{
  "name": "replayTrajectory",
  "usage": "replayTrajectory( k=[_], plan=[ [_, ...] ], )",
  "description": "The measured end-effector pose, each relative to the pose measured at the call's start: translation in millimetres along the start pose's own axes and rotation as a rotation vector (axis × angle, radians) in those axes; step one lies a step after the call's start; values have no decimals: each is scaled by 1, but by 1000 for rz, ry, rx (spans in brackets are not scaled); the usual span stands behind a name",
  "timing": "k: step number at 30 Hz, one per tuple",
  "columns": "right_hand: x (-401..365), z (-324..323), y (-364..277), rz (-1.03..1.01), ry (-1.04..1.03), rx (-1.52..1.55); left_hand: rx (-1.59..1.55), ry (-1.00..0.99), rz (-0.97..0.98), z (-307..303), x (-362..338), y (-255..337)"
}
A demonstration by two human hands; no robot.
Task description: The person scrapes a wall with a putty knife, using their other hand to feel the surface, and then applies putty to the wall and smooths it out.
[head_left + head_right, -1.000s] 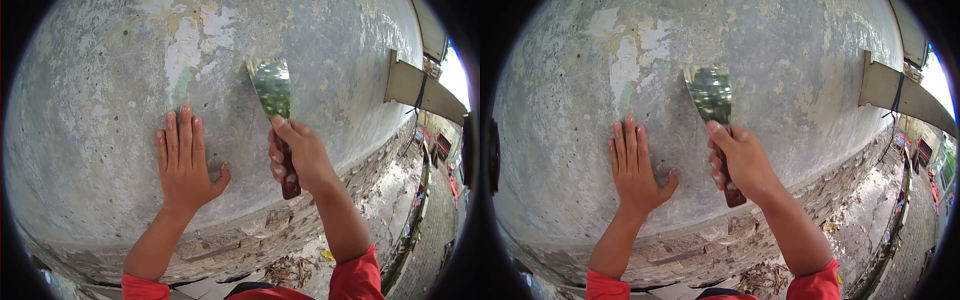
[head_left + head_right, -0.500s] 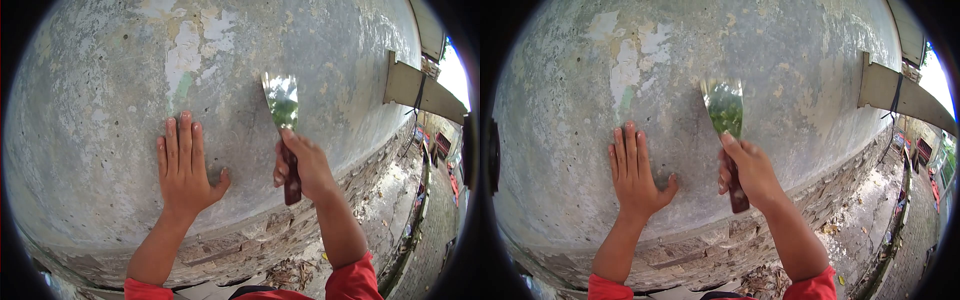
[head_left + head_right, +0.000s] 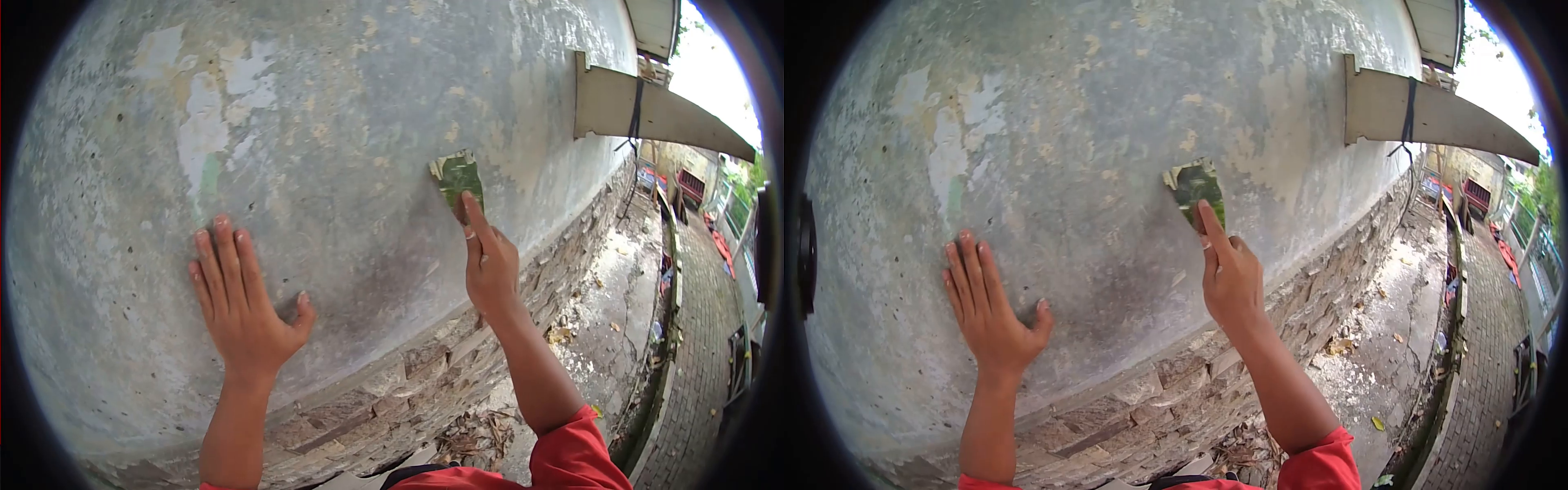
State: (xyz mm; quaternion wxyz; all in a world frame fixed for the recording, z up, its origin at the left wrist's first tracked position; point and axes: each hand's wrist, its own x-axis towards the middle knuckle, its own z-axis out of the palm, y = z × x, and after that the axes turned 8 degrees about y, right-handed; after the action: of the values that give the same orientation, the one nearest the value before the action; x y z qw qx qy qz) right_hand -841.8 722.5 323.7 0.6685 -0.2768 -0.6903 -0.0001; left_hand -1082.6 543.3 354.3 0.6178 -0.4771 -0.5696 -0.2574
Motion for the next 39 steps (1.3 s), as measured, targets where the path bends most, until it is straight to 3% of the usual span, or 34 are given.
replayTrajectory(
  k=[3, 9, 14, 16, 19, 20, 22, 23, 25, 28, 29, 31, 32, 34, 38, 39],
  plan=[
    [9, -3, 12, -136, 79, -57, 9, 3, 7, 0, 0, 0],
    [78, -25, -3, 44, -57, -138, 16, 12, 19, 1, 0, 0],
    [78, -27, 7, -96, -3, 14, 40, 11, 24, 3, -1, -1],
    [92, -37, -7, 115, -139, -86, 29, 11, 24, 3, 1, 0],
    [106, -43, -18, 122, -154, -69, 48, -6, 26, 3, 1, 2],
    [98, -39, -8, 130, -154, -66, 46, -6, 28, 2, 1, 2],
    [86, -29, 5, -153, -40, 24, 46, 0, 28, 3, 1, 0],
    [90, -30, 10, -158, -41, 26, 47, 4, 27, 3, 1, 0],
    [107, -39, -16, 127, -172, -48, 50, 4, 30, 3, 2, 1],
    [99, -49, -27, 221, -270, -128, 53, 8, 37, 3, 2, 1],
    [83, -43, -15, 223, -271, -129, 54, 7, 35, 3, 2, 1],
    [54, -24, 11, -186, -27, 93, 52, 4, 28, 3, 1, 1],
    [56, -28, 12, -186, -30, 93, 52, 8, 26, 3, 2, 1],
    [69, -44, -16, 166, -246, -92, 50, 6, 33, 2, 2, 2],
    [51, -36, -1, 183, -310, -140, 54, 12, 36, 3, 2, 1],
    [36, -24, 16, 38, -180, -15, 53, 10, 33, 3, 1, 1]
  ],
)
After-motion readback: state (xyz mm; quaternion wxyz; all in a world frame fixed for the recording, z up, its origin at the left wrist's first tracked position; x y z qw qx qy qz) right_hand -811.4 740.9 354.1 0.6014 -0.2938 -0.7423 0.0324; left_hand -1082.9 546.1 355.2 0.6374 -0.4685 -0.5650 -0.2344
